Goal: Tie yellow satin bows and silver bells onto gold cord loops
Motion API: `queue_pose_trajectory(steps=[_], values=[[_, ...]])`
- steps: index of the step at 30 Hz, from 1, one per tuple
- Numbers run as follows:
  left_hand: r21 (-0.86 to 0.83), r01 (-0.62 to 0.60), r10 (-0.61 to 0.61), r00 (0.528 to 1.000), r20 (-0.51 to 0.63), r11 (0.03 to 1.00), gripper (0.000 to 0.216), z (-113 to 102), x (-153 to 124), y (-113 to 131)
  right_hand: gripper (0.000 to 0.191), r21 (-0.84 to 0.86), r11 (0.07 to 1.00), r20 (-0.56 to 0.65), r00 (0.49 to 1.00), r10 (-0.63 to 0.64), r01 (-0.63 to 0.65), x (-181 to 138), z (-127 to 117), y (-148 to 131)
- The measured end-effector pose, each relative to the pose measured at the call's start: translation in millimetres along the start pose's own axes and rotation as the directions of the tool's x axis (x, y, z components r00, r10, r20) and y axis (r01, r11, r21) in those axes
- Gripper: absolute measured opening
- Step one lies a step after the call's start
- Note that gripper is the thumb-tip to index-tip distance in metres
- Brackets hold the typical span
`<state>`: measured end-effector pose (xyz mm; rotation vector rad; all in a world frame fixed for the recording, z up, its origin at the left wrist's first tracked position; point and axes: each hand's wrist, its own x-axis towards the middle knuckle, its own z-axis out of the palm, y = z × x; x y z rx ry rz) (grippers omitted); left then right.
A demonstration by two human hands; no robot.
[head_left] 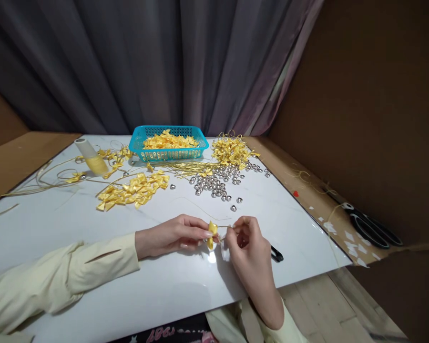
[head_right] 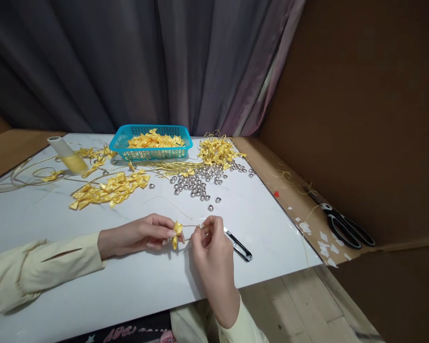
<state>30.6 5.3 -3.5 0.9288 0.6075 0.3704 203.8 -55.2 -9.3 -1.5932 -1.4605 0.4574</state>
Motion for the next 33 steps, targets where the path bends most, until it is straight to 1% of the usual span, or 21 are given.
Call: queue_pose_trajectory(steps=[3, 5, 7, 9, 11, 13, 15, 17, 19, 22, 25, 29, 31, 33], values=[[-0.097, 0.005, -0.008, 1.000, -0.029, 0.995, 0.020, -1.0, 1.8, 0.0, 0.014, 0.177, 0.977, 0.168, 0.982, 0.090, -0.120, 1.7, -7.7, -1.5], [-0.151, 0.018, -0.026, 0.998, -0.055, 0.988, 0.022, -1.3, 3.0, 0.8, 0.018, 0.303, 0.930, 0.263, 0.956, 0.128, -0.208, 2.4, -12.7, -3.6], [-0.194, 0.021, -0.033, 0.998, -0.060, 0.981, 0.022, -1.5, 4.0, 1.9, 0.023, 0.412, 0.868, 0.321, 0.936, 0.147, -0.278, 2.3, -16.9, -6.3], [-0.233, 0.020, -0.034, 0.998, -0.053, 0.972, 0.023, -2.0, 4.8, 2.8, 0.026, 0.483, 0.814, 0.350, 0.923, 0.158, -0.322, 1.7, -20.0, -9.0], [-0.269, 0.020, -0.034, 0.998, -0.048, 0.963, 0.024, -2.7, 5.3, 2.9, 0.027, 0.533, 0.774, 0.353, 0.921, 0.164, -0.342, 0.7, -21.8, -11.1], [-0.285, 0.020, -0.034, 0.998, -0.045, 0.958, 0.022, -3.2, 5.6, 2.5, 0.027, 0.571, 0.743, 0.356, 0.921, 0.158, -0.349, 0.2, -22.4, -12.4], [-0.295, 0.016, -0.030, 0.999, -0.043, 0.955, 0.020, -3.4, 5.7, 2.1, 0.028, 0.593, 0.731, 0.360, 0.924, 0.133, -0.336, 0.5, -22.4, -13.3], [-0.299, 0.016, -0.028, 0.999, -0.039, 0.954, 0.020, -3.3, 6.0, 2.0, 0.026, 0.588, 0.748, 0.357, 0.929, 0.099, -0.306, 2.3, -22.4, -14.7], [-0.296, 0.021, -0.031, 0.999, -0.031, 0.955, 0.021, -3.3, 6.3, 2.4, 0.021, 0.551, 0.797, 0.342, 0.938, 0.053, -0.246, 5.5, -23.1, -17.1], [-0.287, 0.031, -0.040, 0.999, -0.025, 0.958, 0.019, -4.1, 7.1, 2.4, 0.019, 0.428, 0.898, 0.323, 0.945, -0.050, -0.099, 11.8, -24.8, -21.5], [-0.285, 0.039, -0.042, 0.999, -0.003, 0.958, 0.022, -6.9, 8.0, 1.0, 0.025, 0.285, 0.957, 0.313, 0.938, -0.150, 0.058, 18.0, -26.3, -25.1], [-0.248, 0.053, -0.047, 0.999, 0.028, 0.967, 0.023, -10.7, 8.1, -1.4, 0.029, 0.150, 0.963, 0.302, 0.918, -0.258, 0.222, 23.2, -27.4, -28.7], [-0.212, 0.081, -0.073, 0.996, 0.046, 0.974, 0.025, -11.5, 7.5, -1.5, 0.030, 0.139, 0.950, 0.301, 0.902, -0.308, 0.278, 24.0, -28.1, -30.5], [-0.185, 0.099, -0.090, 0.994, 0.060, 0.978, 0.025, -11.4, 6.7, -1.0, 0.030, 0.162, 0.934, 0.281, 0.893, -0.352, 0.318, 23.8, -29.5, -32.1]])
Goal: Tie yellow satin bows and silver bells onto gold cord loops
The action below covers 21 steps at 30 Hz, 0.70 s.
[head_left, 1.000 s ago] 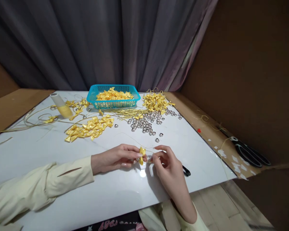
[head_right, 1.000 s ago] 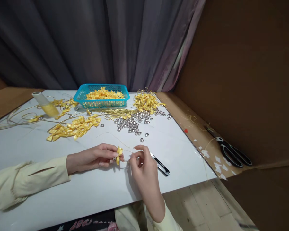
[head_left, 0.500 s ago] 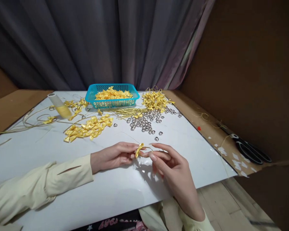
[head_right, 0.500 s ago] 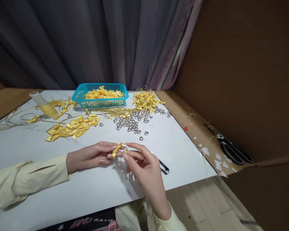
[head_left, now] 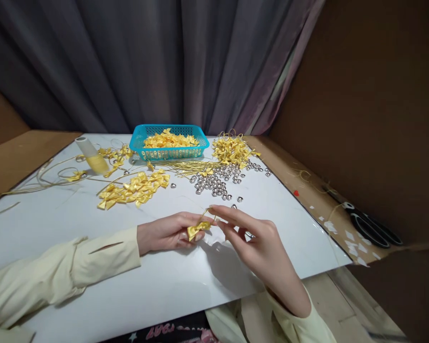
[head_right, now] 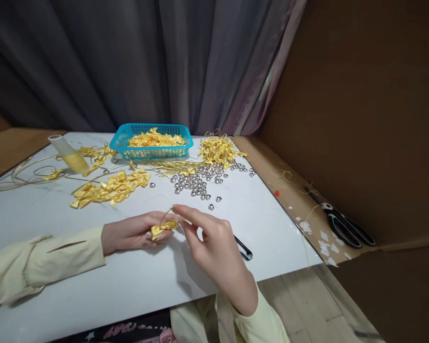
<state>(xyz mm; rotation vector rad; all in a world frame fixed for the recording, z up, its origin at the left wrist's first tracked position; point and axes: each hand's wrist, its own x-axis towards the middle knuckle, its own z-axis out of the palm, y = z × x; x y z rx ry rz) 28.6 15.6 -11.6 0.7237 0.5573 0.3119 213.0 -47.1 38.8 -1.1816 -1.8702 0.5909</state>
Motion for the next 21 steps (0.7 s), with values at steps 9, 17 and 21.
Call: queue_pose_trajectory(steps=[9, 17, 21], values=[[0.057, 0.003, -0.001, 0.999, -0.038, 0.998, 0.037, 1.9, -2.6, 1.9, 0.027, 0.063, 0.993, 0.043, 0.993, -0.106, 0.103, -3.9, 2.8, 8.7], [0.113, 0.008, -0.005, 1.000, -0.021, 0.994, 0.028, 3.2, -1.3, 1.1, 0.022, 0.106, 0.984, 0.139, 0.978, -0.154, 0.140, -6.3, 20.7, 8.4], [0.153, 0.010, -0.008, 1.000, -0.017, 0.988, 0.023, 4.8, -0.9, 1.6, 0.028, 0.039, 0.986, 0.177, 0.970, -0.164, 0.160, -11.4, 20.0, 7.4]])
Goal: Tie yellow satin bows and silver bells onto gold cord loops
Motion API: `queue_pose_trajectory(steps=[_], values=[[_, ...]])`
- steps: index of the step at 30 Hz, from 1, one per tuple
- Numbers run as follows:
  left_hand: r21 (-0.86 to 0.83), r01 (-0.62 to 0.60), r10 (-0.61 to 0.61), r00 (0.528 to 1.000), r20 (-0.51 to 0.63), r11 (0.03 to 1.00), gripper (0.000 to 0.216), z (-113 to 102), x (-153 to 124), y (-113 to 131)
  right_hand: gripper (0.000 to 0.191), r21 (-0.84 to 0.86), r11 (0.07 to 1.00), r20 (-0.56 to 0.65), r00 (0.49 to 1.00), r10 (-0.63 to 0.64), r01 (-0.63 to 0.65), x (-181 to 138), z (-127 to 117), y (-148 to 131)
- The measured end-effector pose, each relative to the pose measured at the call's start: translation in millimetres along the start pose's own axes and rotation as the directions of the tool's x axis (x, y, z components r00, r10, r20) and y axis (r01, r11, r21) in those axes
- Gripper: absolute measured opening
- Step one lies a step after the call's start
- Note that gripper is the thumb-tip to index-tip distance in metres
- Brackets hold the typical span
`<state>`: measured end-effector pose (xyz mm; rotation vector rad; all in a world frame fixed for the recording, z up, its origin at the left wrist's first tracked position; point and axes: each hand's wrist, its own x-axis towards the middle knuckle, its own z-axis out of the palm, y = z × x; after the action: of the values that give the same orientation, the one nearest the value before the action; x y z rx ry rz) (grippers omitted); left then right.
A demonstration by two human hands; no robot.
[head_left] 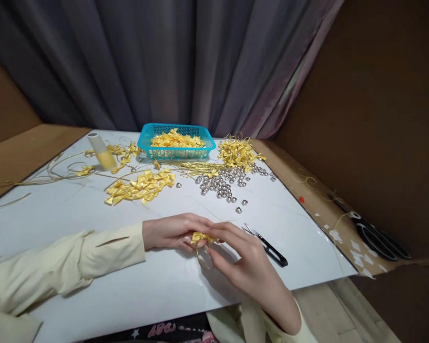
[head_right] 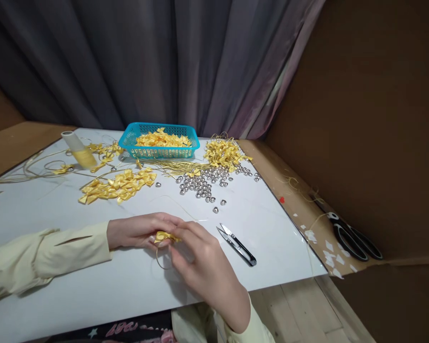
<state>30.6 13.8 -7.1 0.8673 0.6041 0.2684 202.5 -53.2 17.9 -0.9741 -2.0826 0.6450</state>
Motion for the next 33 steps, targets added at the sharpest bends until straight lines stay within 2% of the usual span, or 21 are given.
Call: queue_pose_trajectory(steps=[5, 8, 10, 13, 16, 18, 21, 23, 25, 28, 31, 33], values=[[0.018, -0.024, 0.024, 1.000, -0.019, 1.000, 0.025, 5.2, -0.9, 3.6, 0.038, -0.163, 0.981, 0.016, 0.994, -0.106, 0.107, -6.8, 0.8, 2.9], [-0.041, -0.062, 0.062, 0.998, -0.008, 0.997, 0.030, 5.8, -1.6, 5.9, 0.036, -0.326, 0.935, -0.087, 0.980, -0.179, 0.142, -8.5, 2.2, 10.4], [-0.020, -0.089, 0.090, 0.996, 0.012, 0.996, 0.032, 4.6, -2.8, 6.5, 0.038, -0.412, 0.900, -0.186, 0.954, -0.234, 0.140, -9.5, 2.9, 17.1], [0.196, -0.164, 0.173, 0.984, -0.032, 0.967, 0.036, 2.6, -6.4, 7.3, 0.043, -0.472, 0.871, -0.287, 0.911, -0.298, 0.136, -11.9, 2.3, 25.8], [0.472, -0.227, 0.292, 0.954, -0.068, 0.852, 0.031, 3.0, -10.1, 17.2, 0.048, -0.451, 0.885, -0.335, 0.899, -0.284, 0.112, -15.6, -2.6, 30.8], [0.615, -0.254, 0.364, 0.930, -0.057, 0.746, 0.029, 4.7, -8.3, 35.4, 0.049, -0.436, 0.897, -0.381, 0.888, -0.259, 0.075, -18.4, -8.3, 33.3], [0.753, -0.281, 0.469, 0.882, -0.042, 0.596, 0.034, 7.6, 10.4, 82.7, 0.045, -0.442, 0.897, -0.496, 0.830, -0.254, 0.010, -21.2, -16.5, 38.2], [0.827, -0.265, 0.503, 0.864, -0.025, 0.496, 0.035, 8.3, 34.6, 122.7, 0.041, -0.426, 0.904, -0.566, 0.790, -0.235, -0.036, -21.3, -19.4, 41.8], [0.911, -0.215, 0.521, 0.854, 0.000, 0.351, 0.029, 7.7, 63.2, 162.6, 0.037, -0.391, 0.917, -0.602, 0.775, -0.193, -0.075, -20.3, -19.9, 44.5], [0.955, -0.149, 0.560, 0.828, -0.021, 0.256, 0.025, 7.0, 99.6, 210.9, 0.033, -0.356, 0.929, -0.619, 0.770, -0.154, -0.101, -19.3, -18.2, 46.6], [0.986, -0.047, 0.575, 0.816, -0.053, 0.157, 0.025, 14.6, 115.8, 237.7, 0.032, -0.351, 0.929, -0.629, 0.764, -0.141, -0.118, -21.1, -18.1, 48.1], [0.997, -0.001, 0.612, 0.789, -0.051, 0.083, 0.031, 27.1, 114.2, 242.8, 0.031, -0.335, 0.932, -0.646, 0.755, -0.118, -0.141, -23.5, -19.7, 49.4]])
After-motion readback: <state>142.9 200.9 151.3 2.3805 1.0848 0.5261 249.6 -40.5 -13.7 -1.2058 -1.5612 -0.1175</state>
